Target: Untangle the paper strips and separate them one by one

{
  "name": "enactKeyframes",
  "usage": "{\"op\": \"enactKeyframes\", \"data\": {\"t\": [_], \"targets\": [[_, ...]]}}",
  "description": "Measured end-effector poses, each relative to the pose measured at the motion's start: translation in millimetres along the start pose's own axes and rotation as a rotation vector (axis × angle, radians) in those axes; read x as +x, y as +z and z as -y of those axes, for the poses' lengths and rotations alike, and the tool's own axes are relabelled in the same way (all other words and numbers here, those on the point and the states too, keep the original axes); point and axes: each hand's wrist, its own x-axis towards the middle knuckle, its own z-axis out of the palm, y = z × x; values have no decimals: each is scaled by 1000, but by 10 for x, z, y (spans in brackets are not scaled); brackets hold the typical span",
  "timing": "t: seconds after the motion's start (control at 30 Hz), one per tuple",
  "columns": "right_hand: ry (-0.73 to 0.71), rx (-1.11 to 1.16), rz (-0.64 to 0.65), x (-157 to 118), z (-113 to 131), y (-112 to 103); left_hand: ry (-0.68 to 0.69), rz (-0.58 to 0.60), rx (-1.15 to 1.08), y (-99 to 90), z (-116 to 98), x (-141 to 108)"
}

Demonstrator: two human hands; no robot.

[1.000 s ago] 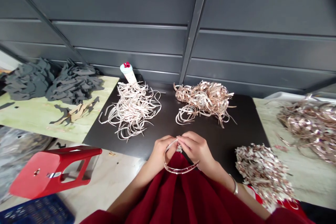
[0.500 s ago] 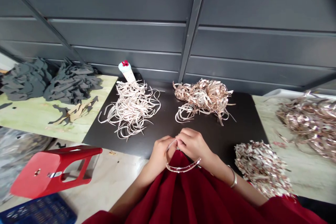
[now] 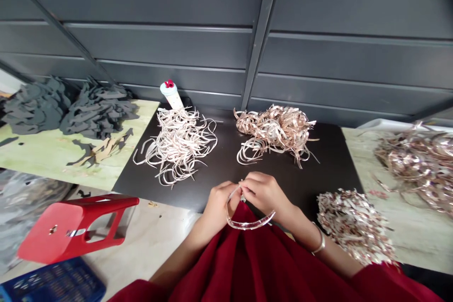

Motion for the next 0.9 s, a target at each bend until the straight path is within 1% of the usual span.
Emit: {"op": "enactKeyframes", "data": {"t": [0.07,0.13,0.17,0.27,0.33,0.37,0.43,0.53,0.6,0.63,0.67,0.73,0.83,0.9], "targets": [[-31,-67,-18,16,-1,31,14,-4,17,6,9,7],[-14,-55,-47,28,-17,55,-1,-17,-3,5,19,13],[24,-4,-55,30,-29,60,-17,-20,-28,3,23,15],[170,240,-47,14,-56,50,-68,-27,-120,-4,31,12],[218,349,-46,-12,-58,34,-80,-46,-150,-6,33,6],[217,363,-55,-27,-53,29,-79,-57,-150,-6,32,4],[175,318,-70,-52,-38,30,-64,-65,-118,-4,29,2],[86,149,-84,-60,-15,51,-15,-46,-27,-1,20,7],[79,83,-103,-42,-6,65,23,-31,13,-7,13,16],[108,103,-117,-28,-4,71,33,-27,11,-15,10,21],[157,168,-132,-14,-4,77,36,-24,-10,-25,8,26],[294,421,-156,6,-6,94,9,-13,-112,-49,6,38],[484,922,-164,-4,-16,141,-139,34,-342,-80,18,55],[557,1190,-127,-33,-28,168,-241,73,-437,-98,38,65]]}}
